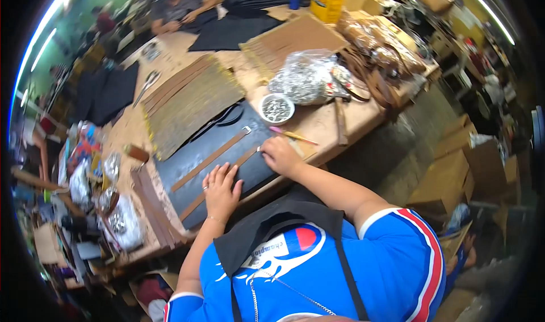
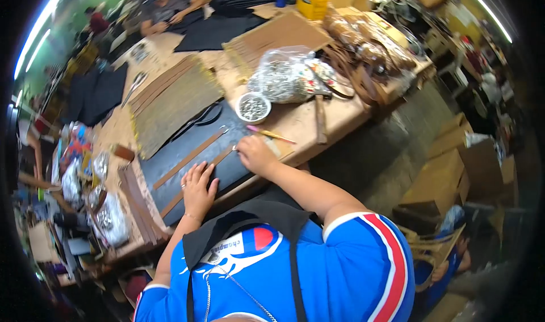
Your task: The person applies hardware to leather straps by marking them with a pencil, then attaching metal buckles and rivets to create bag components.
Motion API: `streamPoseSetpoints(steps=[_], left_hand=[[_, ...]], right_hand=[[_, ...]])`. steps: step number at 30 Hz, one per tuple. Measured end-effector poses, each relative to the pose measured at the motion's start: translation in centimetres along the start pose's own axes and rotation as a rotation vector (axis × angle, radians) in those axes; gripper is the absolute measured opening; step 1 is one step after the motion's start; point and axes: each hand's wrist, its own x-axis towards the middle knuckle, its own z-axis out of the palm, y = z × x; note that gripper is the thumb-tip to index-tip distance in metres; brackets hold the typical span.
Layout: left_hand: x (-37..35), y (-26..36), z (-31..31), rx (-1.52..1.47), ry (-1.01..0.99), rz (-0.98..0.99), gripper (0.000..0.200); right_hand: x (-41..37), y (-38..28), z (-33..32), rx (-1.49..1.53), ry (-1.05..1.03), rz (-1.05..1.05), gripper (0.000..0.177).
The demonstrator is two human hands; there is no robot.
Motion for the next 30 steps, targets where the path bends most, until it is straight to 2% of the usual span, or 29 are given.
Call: streamPoseSetpoints(steps=[5, 11, 15, 18, 20, 21, 23, 26, 27, 30], left_hand=[[0.0, 0.1, 0.0, 0.010, -0.001, 0.022, 0.044], [-0.1, 0.2, -0.1, 0.016, -0.012, 0.010, 0.045], [0.1, 0.3, -0.1, 0.015, 0.011, 0.007, 0.044], [-0.2, 0.3, -0.2, 0.029, 0.022, -0.001, 0.044], [0.0, 0.4, 0.2, 0.032, 0.020, 0.015, 0.044], [-0.1, 0.3, 0.3, 0.028, 0.022, 0.009, 0.044], [-0.2, 0.1, 0.5, 0.034, 0.036, 0.011, 0.044], [-0.2, 0.3, 0.5, 0.041, 0.040, 0.006, 0.043], [-0.2, 0.2, 0.6, 0.043, 0.042, 0.013, 0.043], [-0.2, 0.4, 0.2, 0.039, 0.055, 0.012, 0.042]], right_hand=[[-0.2, -0.4, 0.2, -0.063, 0.054, -0.121, 0.019], [-0.2, -0.9, -0.1, -0.059, 0.104, -0.147, 0.016], [-0.3, -0.6, -0.1, -0.064, 0.058, -0.146, 0.015], [-0.4, -0.8, 0.0, -0.054, 0.052, -0.140, 0.021], [-0.4, -1.0, -0.3, -0.107, 0.138, -0.162, 0.037], [-0.4, -1.1, -0.4, -0.117, 0.143, -0.149, 0.037], [-0.4, -1.3, -0.4, -0.117, 0.216, -0.117, 0.052], [-0.4, -1.7, -0.7, -0.197, 0.215, -0.123, 0.057], [-0.5, -1.2, -0.1, -0.245, 0.144, -0.114, 0.056], [-0.3, -1.6, -0.4, -0.273, 0.112, -0.107, 0.057]])
